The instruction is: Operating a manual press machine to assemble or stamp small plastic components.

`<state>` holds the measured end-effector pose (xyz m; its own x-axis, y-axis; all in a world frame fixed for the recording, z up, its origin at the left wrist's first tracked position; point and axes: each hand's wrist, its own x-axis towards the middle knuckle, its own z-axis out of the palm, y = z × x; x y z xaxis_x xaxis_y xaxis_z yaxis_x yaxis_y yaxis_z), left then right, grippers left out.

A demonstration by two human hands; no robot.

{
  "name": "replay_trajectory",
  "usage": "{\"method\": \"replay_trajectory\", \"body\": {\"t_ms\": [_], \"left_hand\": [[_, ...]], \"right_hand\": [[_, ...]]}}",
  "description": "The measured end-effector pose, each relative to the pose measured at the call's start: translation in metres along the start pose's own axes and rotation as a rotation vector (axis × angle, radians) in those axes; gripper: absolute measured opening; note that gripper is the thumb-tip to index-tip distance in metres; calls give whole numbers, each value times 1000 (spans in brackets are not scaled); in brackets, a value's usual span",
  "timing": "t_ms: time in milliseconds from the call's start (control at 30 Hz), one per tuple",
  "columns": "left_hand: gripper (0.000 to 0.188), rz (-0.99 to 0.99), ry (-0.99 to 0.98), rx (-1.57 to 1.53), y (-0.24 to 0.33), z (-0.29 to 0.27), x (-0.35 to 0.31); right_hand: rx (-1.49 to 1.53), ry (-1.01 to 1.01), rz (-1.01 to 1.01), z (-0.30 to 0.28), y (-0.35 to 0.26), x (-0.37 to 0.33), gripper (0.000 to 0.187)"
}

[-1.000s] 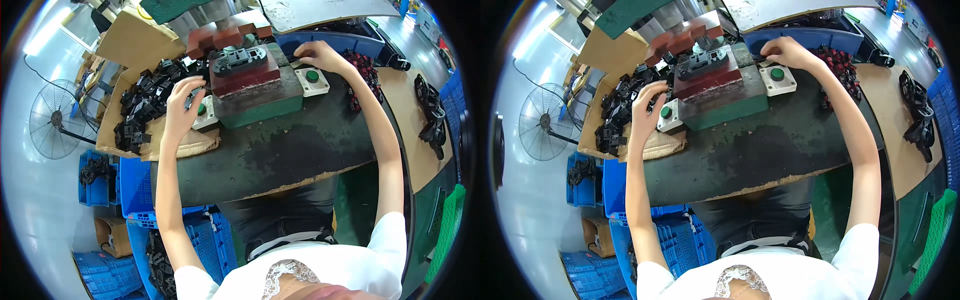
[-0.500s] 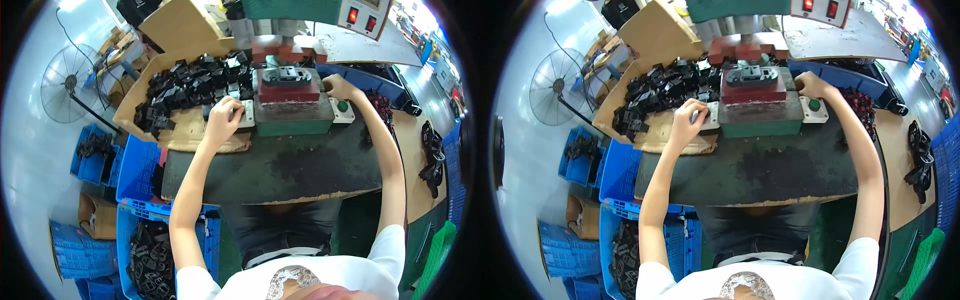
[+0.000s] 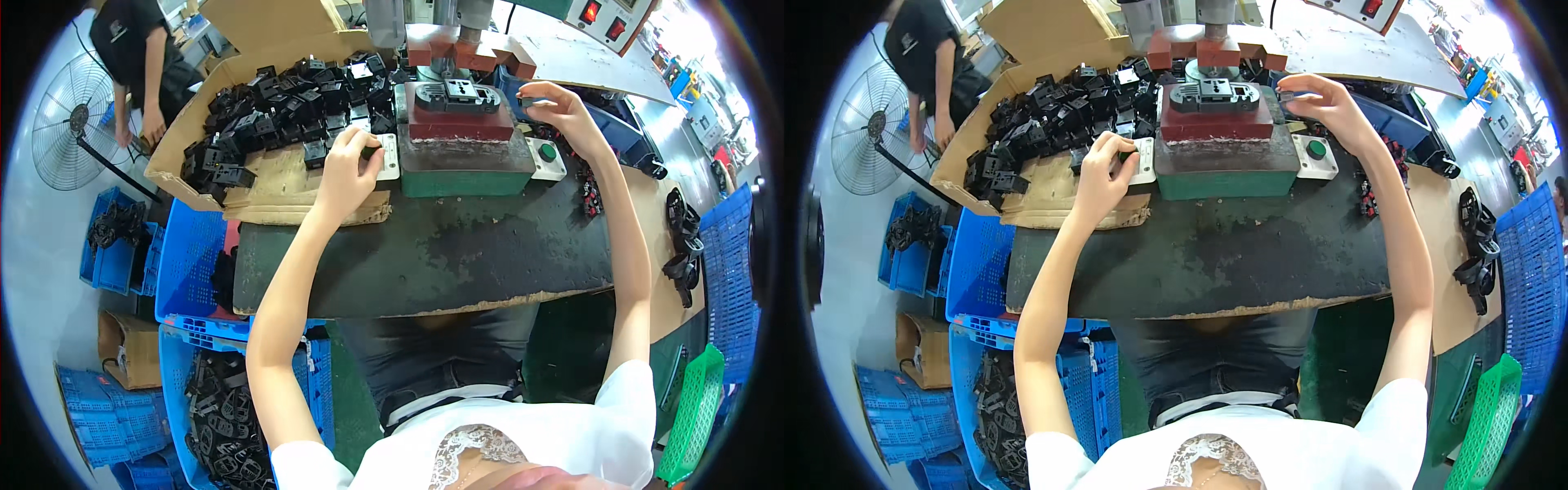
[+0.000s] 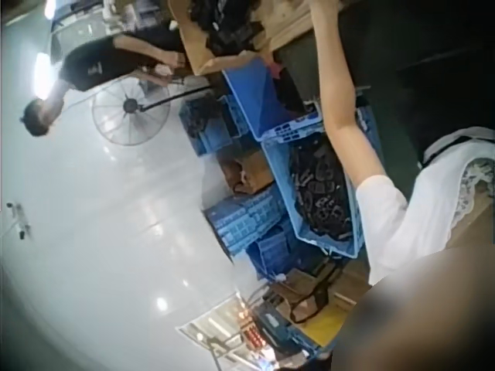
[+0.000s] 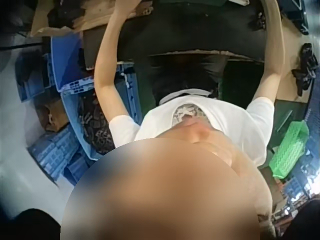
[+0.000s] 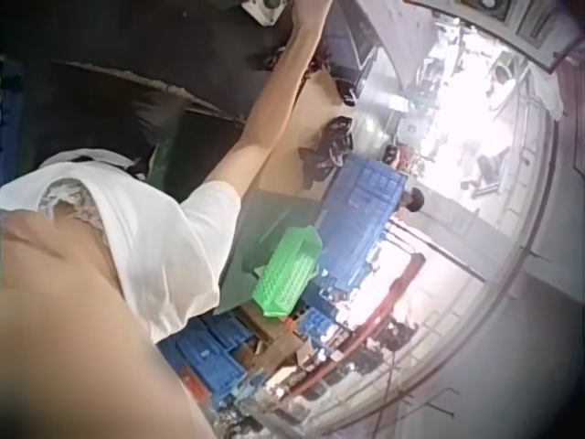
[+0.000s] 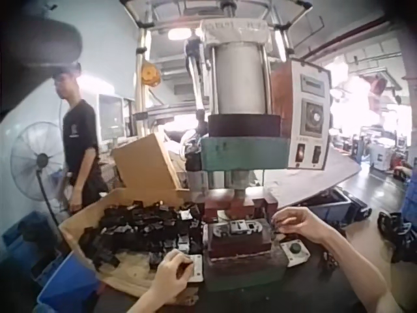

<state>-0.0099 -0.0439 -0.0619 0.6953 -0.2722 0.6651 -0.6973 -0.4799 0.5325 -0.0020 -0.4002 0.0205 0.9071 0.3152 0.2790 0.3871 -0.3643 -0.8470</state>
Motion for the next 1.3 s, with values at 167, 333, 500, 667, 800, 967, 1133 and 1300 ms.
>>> {"method": "replay_trajectory", "body": {"t_ms": [167, 333, 500, 667, 800, 967, 1133, 1300], "left_hand": [[12, 1, 6, -11, -3, 0, 0], [12, 3, 0, -18, -4, 0, 0], [13, -11, -10, -3, -4, 0, -1], [13, 7, 5, -15, -5, 1, -1], [14, 6, -7, -15, -6, 1, -1], [14, 6, 3, -6, -5, 1, -1], [14, -2, 2, -5, -3, 0, 0], [13, 19, 0, -9, -5, 0, 0]], "right_hand": [[-132, 43, -135, 10, -10, 4, 35], [-171, 16, -103, 15, -15, 5, 32], [-110, 34, -135, 21, -7, 13, 20], [-249, 42, -142, 28, -5, 20, 12], [-416, 119, -215, 40, -20, 8, 12], [-529, 119, -440, 72, -34, -12, 19], [-703, 84, -595, 92, -28, -3, 27], [-617, 97, -435, 87, -22, 1, 26]]}}
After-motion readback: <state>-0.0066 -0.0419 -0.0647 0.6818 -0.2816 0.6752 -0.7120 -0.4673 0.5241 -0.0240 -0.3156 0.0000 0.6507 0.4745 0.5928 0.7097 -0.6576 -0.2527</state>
